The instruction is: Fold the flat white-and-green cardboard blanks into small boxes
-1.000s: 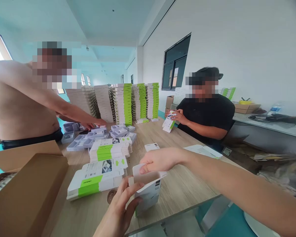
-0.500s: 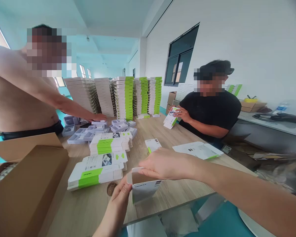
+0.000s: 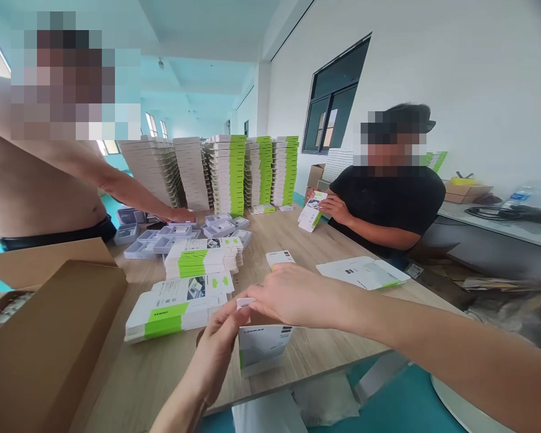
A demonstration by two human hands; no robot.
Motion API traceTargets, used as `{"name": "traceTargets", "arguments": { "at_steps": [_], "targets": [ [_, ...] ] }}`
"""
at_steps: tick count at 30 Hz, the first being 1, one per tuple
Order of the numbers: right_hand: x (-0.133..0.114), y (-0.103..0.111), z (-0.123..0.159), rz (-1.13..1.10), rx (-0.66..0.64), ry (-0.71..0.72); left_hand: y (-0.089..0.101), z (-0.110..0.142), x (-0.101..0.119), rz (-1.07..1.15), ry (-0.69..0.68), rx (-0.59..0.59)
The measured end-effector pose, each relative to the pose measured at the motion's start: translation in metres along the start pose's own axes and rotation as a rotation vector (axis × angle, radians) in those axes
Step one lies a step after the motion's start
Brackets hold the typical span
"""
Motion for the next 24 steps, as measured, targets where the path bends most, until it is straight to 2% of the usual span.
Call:
{"name": "traceTargets", "arguments": {
  "at_steps": [2,5,10,14,17,21,24],
  "targets": [
    [-0.001,-0.002,-0.003,0.030,0.034,-0.004,-0.002,-0.002,0.011,-0.115,-0.048,-0.034],
    [0.003,-0.006,-0.003,0.051,0.056,-0.095,-0.004,-0.006,0.026,-0.285,-0.097,-0.073],
    [0.011,0.003,0.009,0.059,0.112,-0.274,-0.002,-0.009,0.036,-0.557,-0.062,-0.009],
    [0.022,0.011,0.027,-0.190,0.074,-0.403,0.007,-0.006,0.031,-0.644,-0.066,0.139],
    [0.032,0.007,0.038,-0.415,0.109,-0.498,0.011,-0.004,0.029,-0.687,-0.070,0.230],
    [0.035,0.000,0.038,-0.465,0.251,-0.460,0.004,-0.009,0.038,-0.775,-0.062,0.221],
    [0.035,-0.007,0.033,-0.469,0.273,-0.459,-0.003,-0.016,0.048,-0.880,-0.060,0.218]
  ]
}}
Point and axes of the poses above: each hand's wrist, its own z-axis away from the middle knuckle, its own y-axis out of the back of the hand, x = y × z, the point moved 7 cm from there along -z, towards the middle knuckle, and after that the axes turned 9 degrees about -z, right-handed, at the moved point
